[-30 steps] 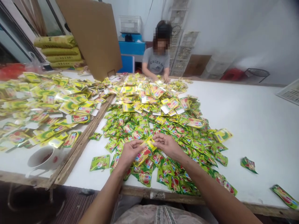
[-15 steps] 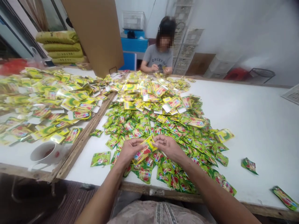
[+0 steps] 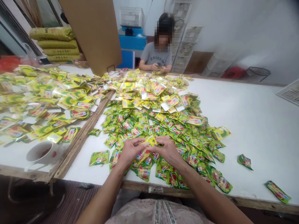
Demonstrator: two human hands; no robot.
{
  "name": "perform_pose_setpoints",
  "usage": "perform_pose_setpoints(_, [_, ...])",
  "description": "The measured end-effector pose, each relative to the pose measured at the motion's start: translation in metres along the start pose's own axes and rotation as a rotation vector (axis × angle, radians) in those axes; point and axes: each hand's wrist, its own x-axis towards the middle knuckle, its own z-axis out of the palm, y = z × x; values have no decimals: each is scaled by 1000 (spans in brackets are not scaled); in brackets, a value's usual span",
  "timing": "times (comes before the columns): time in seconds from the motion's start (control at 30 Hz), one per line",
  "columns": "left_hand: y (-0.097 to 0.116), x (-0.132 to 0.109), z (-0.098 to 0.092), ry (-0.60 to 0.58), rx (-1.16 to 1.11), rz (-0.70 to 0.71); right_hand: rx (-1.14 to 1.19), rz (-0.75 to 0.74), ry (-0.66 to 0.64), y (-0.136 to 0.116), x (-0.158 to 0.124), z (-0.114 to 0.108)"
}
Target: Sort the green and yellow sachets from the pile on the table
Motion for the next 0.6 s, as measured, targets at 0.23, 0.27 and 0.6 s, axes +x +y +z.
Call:
perform_pose_setpoints(0.23, [4,-4,4,-3,-16,6,18,13,6,-4,-7,-3])
perform_pose_setpoints(0.27, [3,-5,4,-13,-31,0,13,7,-32,-5,-8,-5])
perform_pose_setpoints(0.6, [0,-8,4,-38,-138,-115,63,26,-90,0,-7,-3])
